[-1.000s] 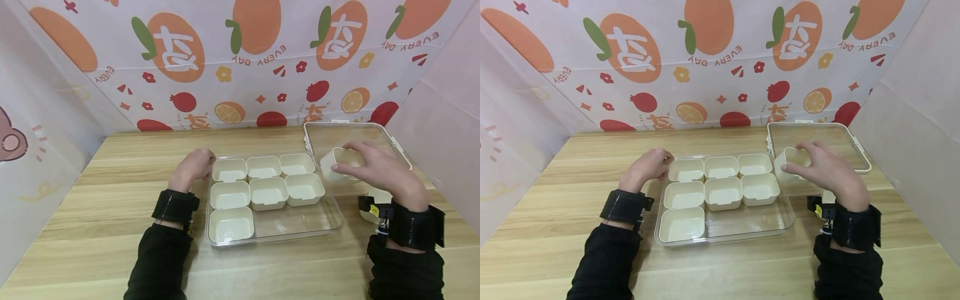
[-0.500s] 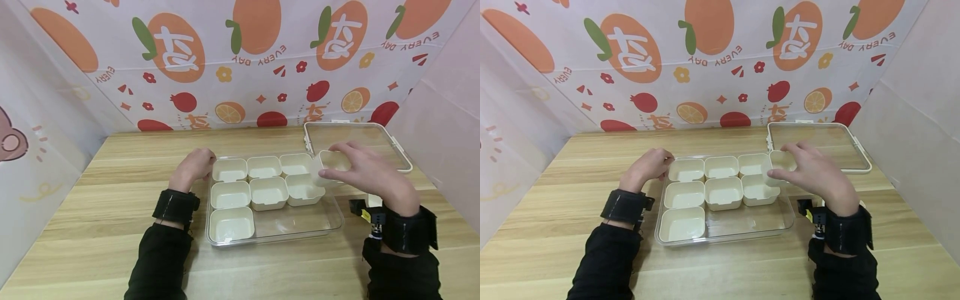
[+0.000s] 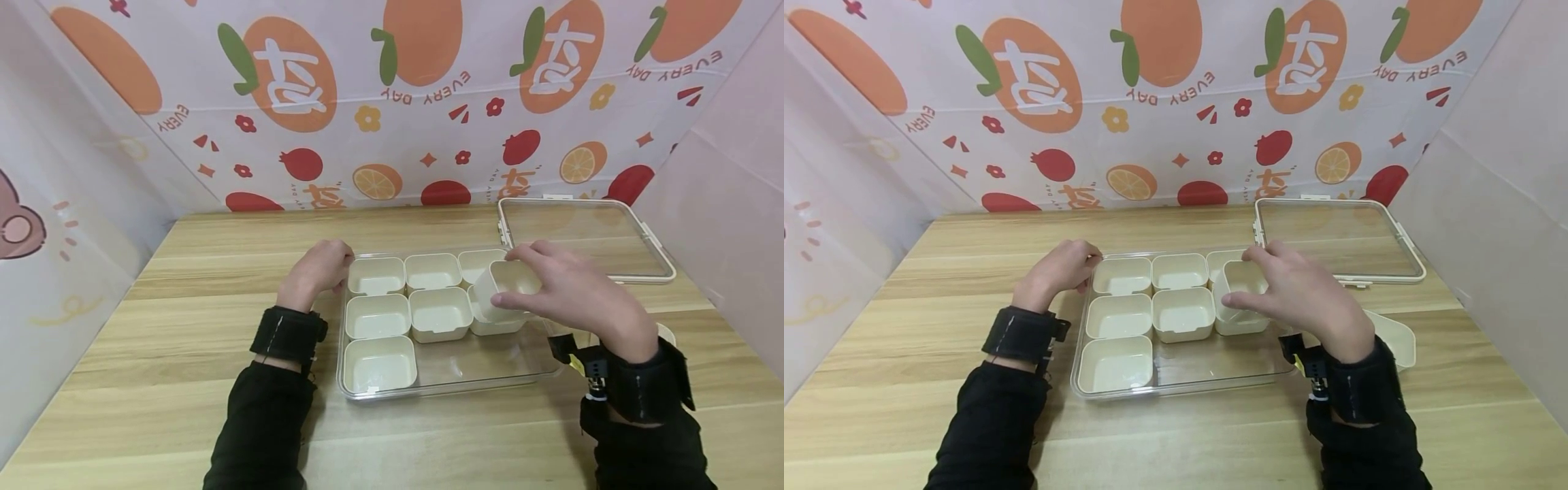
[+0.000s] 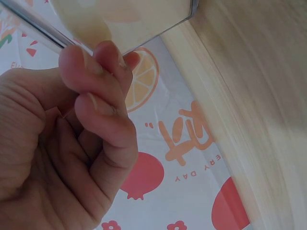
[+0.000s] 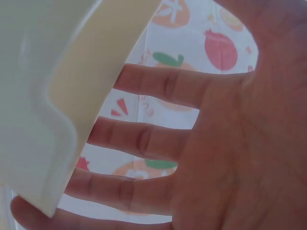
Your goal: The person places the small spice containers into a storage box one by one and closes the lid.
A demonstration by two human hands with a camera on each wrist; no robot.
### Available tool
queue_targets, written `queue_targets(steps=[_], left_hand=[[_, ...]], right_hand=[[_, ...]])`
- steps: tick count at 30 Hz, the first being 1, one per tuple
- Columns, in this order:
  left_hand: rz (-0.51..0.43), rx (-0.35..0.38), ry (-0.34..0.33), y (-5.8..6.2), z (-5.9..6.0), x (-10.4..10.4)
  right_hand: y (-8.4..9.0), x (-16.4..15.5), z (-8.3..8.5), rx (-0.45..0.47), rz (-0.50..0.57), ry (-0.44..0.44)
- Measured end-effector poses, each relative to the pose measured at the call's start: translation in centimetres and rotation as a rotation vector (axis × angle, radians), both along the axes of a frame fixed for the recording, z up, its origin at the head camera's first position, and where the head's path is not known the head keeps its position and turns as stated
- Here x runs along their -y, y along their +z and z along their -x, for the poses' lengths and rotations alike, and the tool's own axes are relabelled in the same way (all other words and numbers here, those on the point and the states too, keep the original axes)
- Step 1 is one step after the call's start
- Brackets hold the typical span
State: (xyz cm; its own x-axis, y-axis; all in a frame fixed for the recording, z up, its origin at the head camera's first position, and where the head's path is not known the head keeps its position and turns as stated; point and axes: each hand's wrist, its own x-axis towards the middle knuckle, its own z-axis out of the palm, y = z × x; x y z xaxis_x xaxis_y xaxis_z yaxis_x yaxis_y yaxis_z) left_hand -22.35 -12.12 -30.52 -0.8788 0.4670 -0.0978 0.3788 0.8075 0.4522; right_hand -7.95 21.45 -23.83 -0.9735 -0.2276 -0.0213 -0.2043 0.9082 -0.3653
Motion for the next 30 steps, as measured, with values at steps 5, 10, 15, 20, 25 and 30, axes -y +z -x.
queue_targets(steps=[5, 10, 15, 20, 25, 30], left_hand=[[-0.002, 0.005, 0.001, 0.1, 0.0, 0.0], [0.0, 0.001, 0.004, 0.1, 0.0, 0.0], [0.007, 0.003, 0.012, 0.1, -0.1, -0.1], [0.013, -0.001, 0.011, 0.1, -0.1, -0.1], [0.012, -0.003, 0.009, 0.1, -0.1, -0.1], [0.013, -0.011, 0.003, 0.1, -0.2, -0.1]], right_hand=[[-0.1, 0.7, -0.1, -0.004, -0.007, 0.024], [0.0, 1.3, -0.3, 0.008, -0.006, 0.04], [-0.3, 2.0, -0.4, 0.011, 0.005, 0.085], [-0.4, 2.8, -0.6, 0.033, -0.005, 0.116], [-0.5, 3.3, -0.8, 0.056, -0.01, 0.131], [-0.9, 4.0, -0.8, 0.032, -0.039, 0.183]])
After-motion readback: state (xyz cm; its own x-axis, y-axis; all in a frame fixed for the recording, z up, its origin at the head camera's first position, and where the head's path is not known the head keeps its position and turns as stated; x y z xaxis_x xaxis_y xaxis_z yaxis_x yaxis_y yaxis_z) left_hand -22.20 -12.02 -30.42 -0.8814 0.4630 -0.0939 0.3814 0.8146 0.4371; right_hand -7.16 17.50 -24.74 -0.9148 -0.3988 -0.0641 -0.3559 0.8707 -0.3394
